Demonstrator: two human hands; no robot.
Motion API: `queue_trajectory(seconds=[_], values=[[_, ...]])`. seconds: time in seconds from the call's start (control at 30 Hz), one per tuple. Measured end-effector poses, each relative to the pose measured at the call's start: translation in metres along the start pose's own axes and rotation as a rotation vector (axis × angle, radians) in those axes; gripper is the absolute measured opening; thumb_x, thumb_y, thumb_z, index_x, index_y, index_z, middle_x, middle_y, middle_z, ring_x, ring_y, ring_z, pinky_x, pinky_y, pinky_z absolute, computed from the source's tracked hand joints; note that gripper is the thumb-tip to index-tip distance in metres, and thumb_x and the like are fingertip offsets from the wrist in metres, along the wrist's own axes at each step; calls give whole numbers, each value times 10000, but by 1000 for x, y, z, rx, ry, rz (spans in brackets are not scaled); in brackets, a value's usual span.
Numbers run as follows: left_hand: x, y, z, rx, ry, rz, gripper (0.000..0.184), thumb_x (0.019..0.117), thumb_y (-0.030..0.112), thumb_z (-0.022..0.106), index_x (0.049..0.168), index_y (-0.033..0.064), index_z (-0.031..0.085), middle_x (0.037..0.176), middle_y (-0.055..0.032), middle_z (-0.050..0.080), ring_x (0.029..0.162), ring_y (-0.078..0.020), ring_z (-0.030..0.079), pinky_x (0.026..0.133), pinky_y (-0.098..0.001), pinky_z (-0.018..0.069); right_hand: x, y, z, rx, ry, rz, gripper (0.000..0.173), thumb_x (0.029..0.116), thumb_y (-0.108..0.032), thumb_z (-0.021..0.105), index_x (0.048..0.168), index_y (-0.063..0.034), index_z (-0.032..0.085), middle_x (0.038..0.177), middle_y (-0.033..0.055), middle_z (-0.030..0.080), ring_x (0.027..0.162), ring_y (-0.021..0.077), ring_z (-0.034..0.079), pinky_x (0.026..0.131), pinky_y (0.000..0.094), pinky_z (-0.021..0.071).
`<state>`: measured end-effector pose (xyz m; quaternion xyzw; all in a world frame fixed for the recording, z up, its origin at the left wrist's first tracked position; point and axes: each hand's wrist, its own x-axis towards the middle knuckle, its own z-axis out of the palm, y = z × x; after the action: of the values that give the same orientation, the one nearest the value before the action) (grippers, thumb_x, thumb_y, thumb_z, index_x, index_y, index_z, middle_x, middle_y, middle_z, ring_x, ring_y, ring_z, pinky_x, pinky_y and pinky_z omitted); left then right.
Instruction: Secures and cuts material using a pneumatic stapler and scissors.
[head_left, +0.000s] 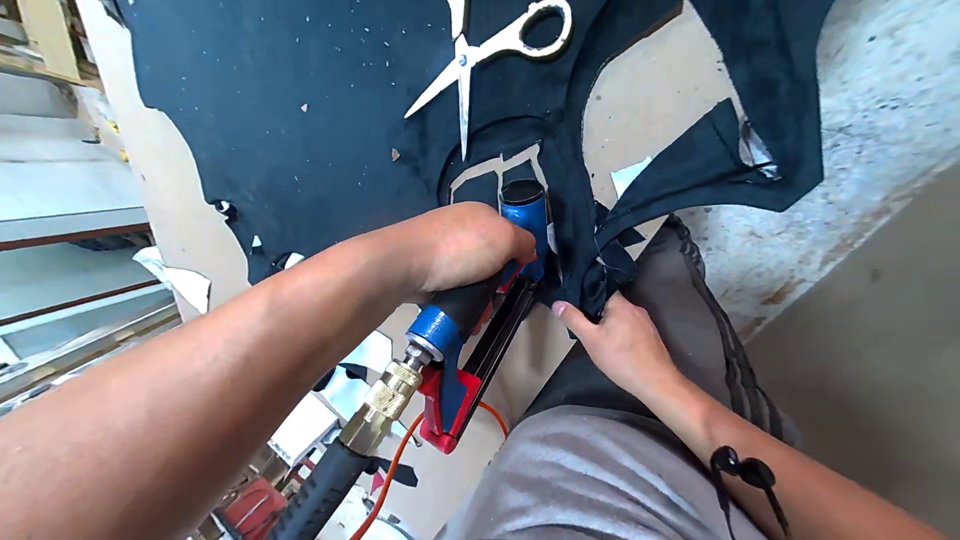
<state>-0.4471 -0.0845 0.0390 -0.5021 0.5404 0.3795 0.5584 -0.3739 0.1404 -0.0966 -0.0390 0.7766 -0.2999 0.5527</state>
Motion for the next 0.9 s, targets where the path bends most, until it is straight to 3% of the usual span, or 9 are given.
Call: queue_trajectory(seconds=[0.17,0.27,0.33,0.47,0.53,0.67,0.9], values=[[-8,9,14,197,30,36,380,1057,376,528,937,25,611,673,-164,646,487,-250,647,471,-415,591,10,17,5,84,-76,-53,615,889,-764,569,1024,-171,662,729,4,660,676,178,679,628,469,574],[-9,11,26,295,20,69,391,1054,389,529,918,35,625,676,-159,664,502,-246,662,485,-411,596,9,24,7,62,-95,-118,656,896,-777,545,1146,-179,642,799,-7,696,736,156,706,687,453,602],[-8,10,33,327,36,94,393,1051,389,535,910,34,628,675,-159,655,505,-242,654,485,-416,589,6,25,8,80,-103,-147,620,920,-702,589,1198,-150,617,840,20,688,782,175,696,713,467,583],[-12,8,47,456,116,145,418,1057,403,523,870,46,634,665,-138,650,493,-225,640,467,-401,577,7,25,14,145,-88,-149,587,938,-631,632,1189,-102,604,819,50,685,684,191,691,652,449,600],[-16,9,59,524,168,154,417,1064,396,519,851,54,628,651,-123,641,479,-213,630,460,-389,575,7,26,17,181,-54,-165,612,938,-622,636,1232,-86,606,878,68,697,743,203,704,702,469,606],[-20,13,76,543,243,130,415,1061,381,510,837,47,610,645,-136,627,465,-219,612,447,-390,558,6,28,19,198,-13,-212,581,936,-596,655,1215,-88,619,949,86,698,889,223,700,792,507,574],[-18,15,86,475,286,95,363,1046,354,526,877,41,600,658,-144,632,463,-221,620,444,-393,570,13,33,23,244,64,-300,479,919,-559,686,1103,-118,650,869,43,691,811,181,698,734,467,580]])
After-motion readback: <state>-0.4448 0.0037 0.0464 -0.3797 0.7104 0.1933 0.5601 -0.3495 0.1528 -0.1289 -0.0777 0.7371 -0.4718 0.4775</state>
